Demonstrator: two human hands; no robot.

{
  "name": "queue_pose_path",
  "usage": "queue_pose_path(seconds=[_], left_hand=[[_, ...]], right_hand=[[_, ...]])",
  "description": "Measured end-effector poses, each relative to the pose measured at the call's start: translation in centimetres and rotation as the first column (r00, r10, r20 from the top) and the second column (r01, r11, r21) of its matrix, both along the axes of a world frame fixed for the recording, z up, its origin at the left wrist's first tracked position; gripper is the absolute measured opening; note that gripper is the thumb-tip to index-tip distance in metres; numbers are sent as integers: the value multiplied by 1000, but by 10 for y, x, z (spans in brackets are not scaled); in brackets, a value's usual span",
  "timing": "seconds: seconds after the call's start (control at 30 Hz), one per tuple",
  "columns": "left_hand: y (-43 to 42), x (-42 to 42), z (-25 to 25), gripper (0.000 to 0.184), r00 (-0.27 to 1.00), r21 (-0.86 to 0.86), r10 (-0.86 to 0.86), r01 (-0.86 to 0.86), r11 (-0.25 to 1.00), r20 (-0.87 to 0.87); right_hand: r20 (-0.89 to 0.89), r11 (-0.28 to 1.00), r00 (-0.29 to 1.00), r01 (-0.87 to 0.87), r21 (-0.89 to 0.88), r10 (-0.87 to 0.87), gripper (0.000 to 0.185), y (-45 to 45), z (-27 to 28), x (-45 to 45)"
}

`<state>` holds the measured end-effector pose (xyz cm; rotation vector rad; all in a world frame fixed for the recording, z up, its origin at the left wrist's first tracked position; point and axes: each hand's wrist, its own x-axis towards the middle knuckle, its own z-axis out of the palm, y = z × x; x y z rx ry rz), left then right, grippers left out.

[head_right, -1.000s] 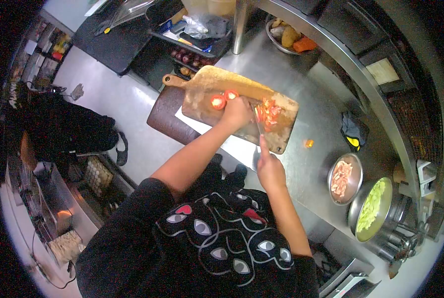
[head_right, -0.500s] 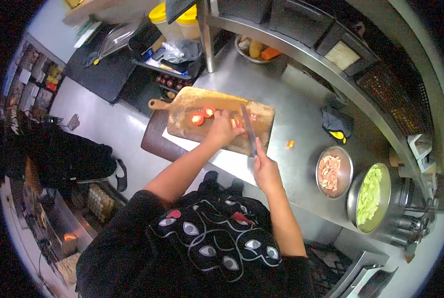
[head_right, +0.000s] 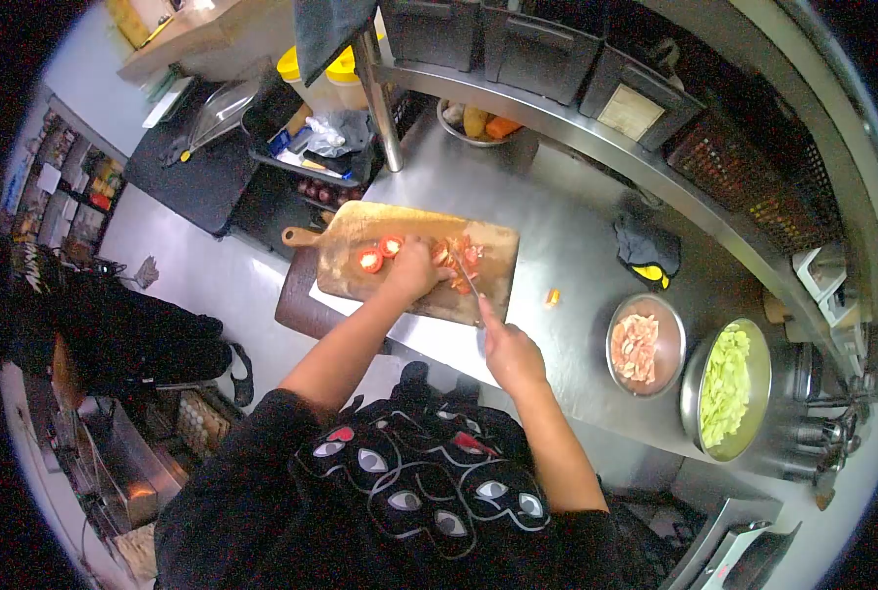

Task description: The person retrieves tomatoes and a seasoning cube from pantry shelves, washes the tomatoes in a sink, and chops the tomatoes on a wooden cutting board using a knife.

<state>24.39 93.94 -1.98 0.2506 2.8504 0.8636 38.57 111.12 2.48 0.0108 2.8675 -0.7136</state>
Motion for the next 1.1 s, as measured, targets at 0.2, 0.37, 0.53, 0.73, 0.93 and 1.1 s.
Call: queue_pose_path(seconds=[0.2,0.37,0.53,0.73,0.93,1.1], left_hand=[[-1,-12,-12,39,993,-106,-110,105,989,-47],[1,-15,-13,29,994,-115,-102,99,989,-26],[0,-15,-18,35,992,-68,-97,92,993,-76],[-6,-6,2,42,988,-80,-144,140,987,-50],[-6,-9,-12,35,993,-39,-119,118,992,-12],[0,-10,-11,26,997,-76,-83,83,994,2]], right_hand=[[44,994,996,-76,84,72,52,4,4,-13],[39,997,996,-76,1,76,52,4,-14,-24],[-20,999,999,-36,-8,36,50,-12,-33,-48],[-52,998,997,-51,-34,50,50,-8,-33,-56],[82,997,995,-59,46,55,53,-14,9,-18],[91,999,995,-32,42,28,54,-25,-11,-9]])
